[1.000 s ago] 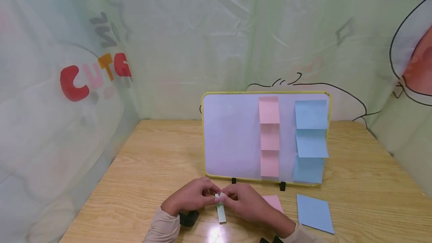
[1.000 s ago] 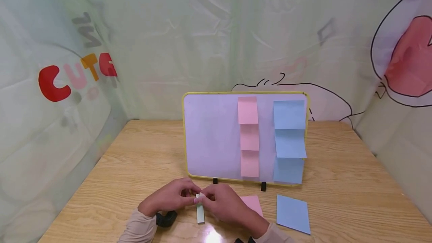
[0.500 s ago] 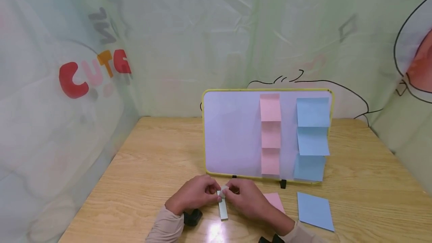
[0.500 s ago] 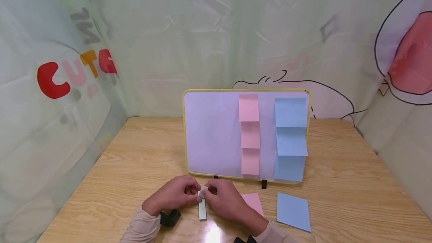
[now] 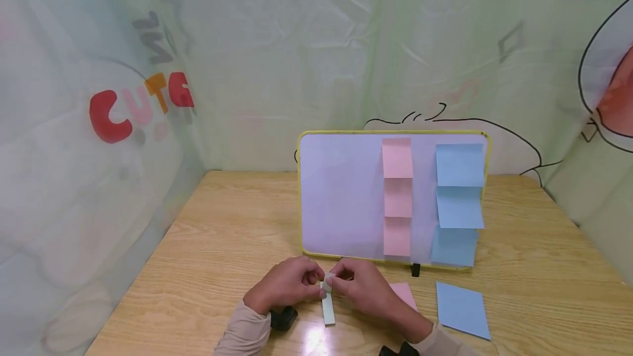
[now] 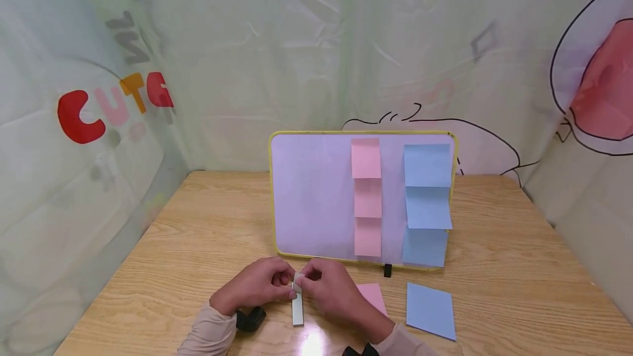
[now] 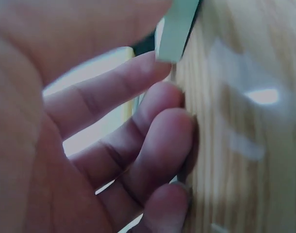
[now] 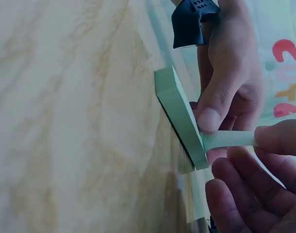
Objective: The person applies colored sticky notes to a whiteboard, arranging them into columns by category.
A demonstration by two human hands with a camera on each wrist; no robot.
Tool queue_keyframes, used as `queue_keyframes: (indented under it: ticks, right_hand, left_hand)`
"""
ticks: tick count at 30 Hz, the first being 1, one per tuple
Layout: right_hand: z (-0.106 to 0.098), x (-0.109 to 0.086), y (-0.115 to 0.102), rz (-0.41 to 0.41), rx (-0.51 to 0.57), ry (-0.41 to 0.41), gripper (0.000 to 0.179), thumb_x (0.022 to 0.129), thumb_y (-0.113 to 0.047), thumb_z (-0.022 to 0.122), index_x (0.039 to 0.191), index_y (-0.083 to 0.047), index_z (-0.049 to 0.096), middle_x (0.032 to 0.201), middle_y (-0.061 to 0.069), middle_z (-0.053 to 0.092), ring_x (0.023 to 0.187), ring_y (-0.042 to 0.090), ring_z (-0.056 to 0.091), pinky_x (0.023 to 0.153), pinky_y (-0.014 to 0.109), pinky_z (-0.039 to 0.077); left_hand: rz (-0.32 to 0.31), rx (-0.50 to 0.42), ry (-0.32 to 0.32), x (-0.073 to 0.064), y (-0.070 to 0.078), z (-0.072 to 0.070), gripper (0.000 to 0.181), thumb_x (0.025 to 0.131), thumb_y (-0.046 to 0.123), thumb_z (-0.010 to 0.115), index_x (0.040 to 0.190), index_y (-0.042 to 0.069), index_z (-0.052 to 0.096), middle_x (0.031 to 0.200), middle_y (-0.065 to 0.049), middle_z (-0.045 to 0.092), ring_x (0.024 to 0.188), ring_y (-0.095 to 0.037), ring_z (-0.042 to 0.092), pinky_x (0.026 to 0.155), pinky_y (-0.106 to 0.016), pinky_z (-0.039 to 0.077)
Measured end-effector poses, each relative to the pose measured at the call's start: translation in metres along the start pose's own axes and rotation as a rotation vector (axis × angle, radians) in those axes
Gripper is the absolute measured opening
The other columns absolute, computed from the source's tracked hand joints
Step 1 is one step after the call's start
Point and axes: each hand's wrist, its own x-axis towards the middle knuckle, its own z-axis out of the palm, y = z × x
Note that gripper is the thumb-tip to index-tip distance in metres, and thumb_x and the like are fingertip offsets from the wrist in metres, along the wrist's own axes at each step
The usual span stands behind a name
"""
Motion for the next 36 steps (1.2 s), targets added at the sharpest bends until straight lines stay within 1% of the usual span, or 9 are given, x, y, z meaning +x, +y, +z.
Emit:
queue_keyframes:
  ticks: [2,7,14,17,19,26,28,33,36]
  right_hand:
    - [0.0003,0.0007,0.0003,0.008,-0.017,0.018,0.013,0.095,-0.031,0.069,0.089,-0.02,0.072,0.087,-0.009,0.066,0.087,0.014,0.061,0.073,0.029,0.049]
    - [0.0003,0.0007,-0.0004,0.005,-0.062,0.079,0.015,0.097,-0.033,0.067,0.089,-0.022,0.074,0.088,-0.013,0.067,0.089,0.012,0.061,0.079,0.033,0.049]
    - [-0.0005,0.0019,-0.0004,0.021,-0.066,0.175,0.015,0.098,-0.027,0.066,0.087,-0.022,0.075,0.086,-0.013,0.068,0.085,0.01,0.06,0.078,0.031,0.048]
    - [0.0001,0.0026,-0.0003,0.02,-0.051,0.19,0.014,0.098,-0.022,0.065,0.087,-0.019,0.073,0.086,-0.011,0.068,0.085,0.01,0.06,0.079,0.032,0.049]
    - [0.0009,0.0026,-0.0003,0.02,-0.041,0.187,0.013,0.098,-0.019,0.065,0.087,-0.018,0.071,0.085,-0.01,0.067,0.085,0.011,0.06,0.079,0.032,0.049]
    - [0.0027,0.0005,-0.0007,-0.018,-0.026,0.154,0.012,0.097,-0.02,0.067,0.088,-0.013,0.067,0.084,-0.008,0.065,0.083,0.011,0.059,0.075,0.029,0.049]
    - [0.0027,0.0007,-0.0008,-0.019,-0.047,0.157,0.011,0.097,-0.018,0.067,0.087,-0.014,0.067,0.084,-0.009,0.065,0.084,0.011,0.061,0.076,0.029,0.05]
    - [0.002,0.0017,-0.0001,0.008,-0.068,0.204,0.01,0.096,-0.015,0.067,0.086,-0.016,0.069,0.082,-0.011,0.065,0.081,0.01,0.06,0.075,0.029,0.05]
    - [0.0006,0.0021,-0.001,0.027,-0.048,0.244,0.01,0.095,-0.014,0.068,0.086,-0.016,0.07,0.081,-0.01,0.065,0.081,0.01,0.06,0.077,0.03,0.05]
  left_hand:
    - [-0.001,0.012,0.007,0.0003,0.0005,0.0001,0.021,0.083,0.03,0.081,0.098,0.02,0.073,0.084,0.018,0.06,0.079,0.002,0.055,0.073,-0.021,0.047]
    - [-0.01,0.025,0.02,0.0013,0.0005,0.0008,0.018,0.082,0.03,0.082,0.094,0.021,0.071,0.081,0.018,0.059,0.077,0.002,0.055,0.071,-0.021,0.047]
    - [-0.033,0.009,0.023,0.0022,0.0006,0.0004,0.018,0.082,0.029,0.082,0.092,0.02,0.071,0.079,0.019,0.059,0.075,0.002,0.055,0.071,-0.021,0.047]
    - [-0.039,0.002,0.031,0.0026,0.0005,0.0011,0.017,0.082,0.029,0.082,0.091,0.02,0.071,0.077,0.02,0.059,0.073,0.003,0.055,0.07,-0.021,0.046]
    - [-0.041,-0.003,0.034,0.0028,0.0003,0.0017,0.017,0.082,0.028,0.082,0.091,0.02,0.071,0.076,0.02,0.058,0.072,0.003,0.055,0.069,-0.021,0.046]
    - [-0.056,-0.011,0.039,0.0024,-0.0019,0.0038,0.017,0.082,0.029,0.082,0.09,0.02,0.07,0.074,0.019,0.058,0.069,0.003,0.055,0.066,-0.021,0.046]
    - [-0.055,-0.013,0.043,0.0023,-0.0021,0.0042,0.017,0.082,0.029,0.082,0.09,0.02,0.07,0.074,0.019,0.058,0.069,0.003,0.055,0.066,-0.021,0.046]
    - [-0.065,-0.013,0.048,0.0026,0.0004,0.0039,0.017,0.082,0.028,0.082,0.09,0.02,0.07,0.074,0.019,0.058,0.069,0.003,0.055,0.066,-0.021,0.046]
    - [-0.072,-0.017,0.051,0.0027,0.0024,0.0031,0.017,0.081,0.028,0.083,0.089,0.019,0.07,0.074,0.018,0.058,0.068,0.003,0.054,0.065,-0.021,0.046]
